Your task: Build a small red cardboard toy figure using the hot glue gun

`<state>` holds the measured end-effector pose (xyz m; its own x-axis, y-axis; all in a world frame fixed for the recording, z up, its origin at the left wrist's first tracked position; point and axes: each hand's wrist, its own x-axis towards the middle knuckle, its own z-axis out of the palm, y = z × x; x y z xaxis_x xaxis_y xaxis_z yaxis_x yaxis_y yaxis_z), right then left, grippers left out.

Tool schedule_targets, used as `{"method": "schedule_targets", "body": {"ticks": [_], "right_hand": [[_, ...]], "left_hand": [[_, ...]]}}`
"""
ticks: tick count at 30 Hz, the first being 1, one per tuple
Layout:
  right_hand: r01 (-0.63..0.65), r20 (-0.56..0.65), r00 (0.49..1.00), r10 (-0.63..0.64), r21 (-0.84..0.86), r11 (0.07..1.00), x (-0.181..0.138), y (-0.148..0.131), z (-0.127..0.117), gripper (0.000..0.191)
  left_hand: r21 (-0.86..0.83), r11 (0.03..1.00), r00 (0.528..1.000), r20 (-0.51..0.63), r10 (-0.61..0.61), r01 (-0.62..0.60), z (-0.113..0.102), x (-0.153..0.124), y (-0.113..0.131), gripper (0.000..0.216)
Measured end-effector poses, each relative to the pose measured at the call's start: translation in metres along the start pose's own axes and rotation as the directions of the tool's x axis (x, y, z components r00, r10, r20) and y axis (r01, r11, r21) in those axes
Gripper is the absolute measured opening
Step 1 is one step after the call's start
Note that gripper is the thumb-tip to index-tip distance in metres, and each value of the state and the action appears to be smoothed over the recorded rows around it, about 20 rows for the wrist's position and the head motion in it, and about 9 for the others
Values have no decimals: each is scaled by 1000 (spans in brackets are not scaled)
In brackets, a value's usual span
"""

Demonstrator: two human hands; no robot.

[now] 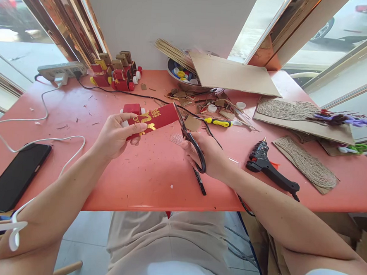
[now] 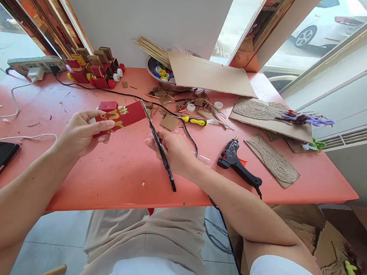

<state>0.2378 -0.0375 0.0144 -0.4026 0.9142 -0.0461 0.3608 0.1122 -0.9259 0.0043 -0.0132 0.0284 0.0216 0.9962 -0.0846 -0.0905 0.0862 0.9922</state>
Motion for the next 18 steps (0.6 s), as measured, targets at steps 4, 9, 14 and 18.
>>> {"method": "schedule_targets", "body": {"ticks": [4,9,14,18], "right_hand": [[44,4,999,-44,72,996,-1,4,4,73],[17,-39,999,-13,79,997,-2,0,5,75],[-30,-18,999,31,83,996,-2,-9,5,75],[-57,-5,998,58,82,995,-3,-10,6,76]], "left_hand": [[26,999,999,38,-38,37,1,-2,1,37],[26,999,996,70,-46,44,2,-4,0,38],[32,999,997,62,-42,40,2,-3,-1,36],[18,999,997,70,-45,44,3,-3,0,35]]}}
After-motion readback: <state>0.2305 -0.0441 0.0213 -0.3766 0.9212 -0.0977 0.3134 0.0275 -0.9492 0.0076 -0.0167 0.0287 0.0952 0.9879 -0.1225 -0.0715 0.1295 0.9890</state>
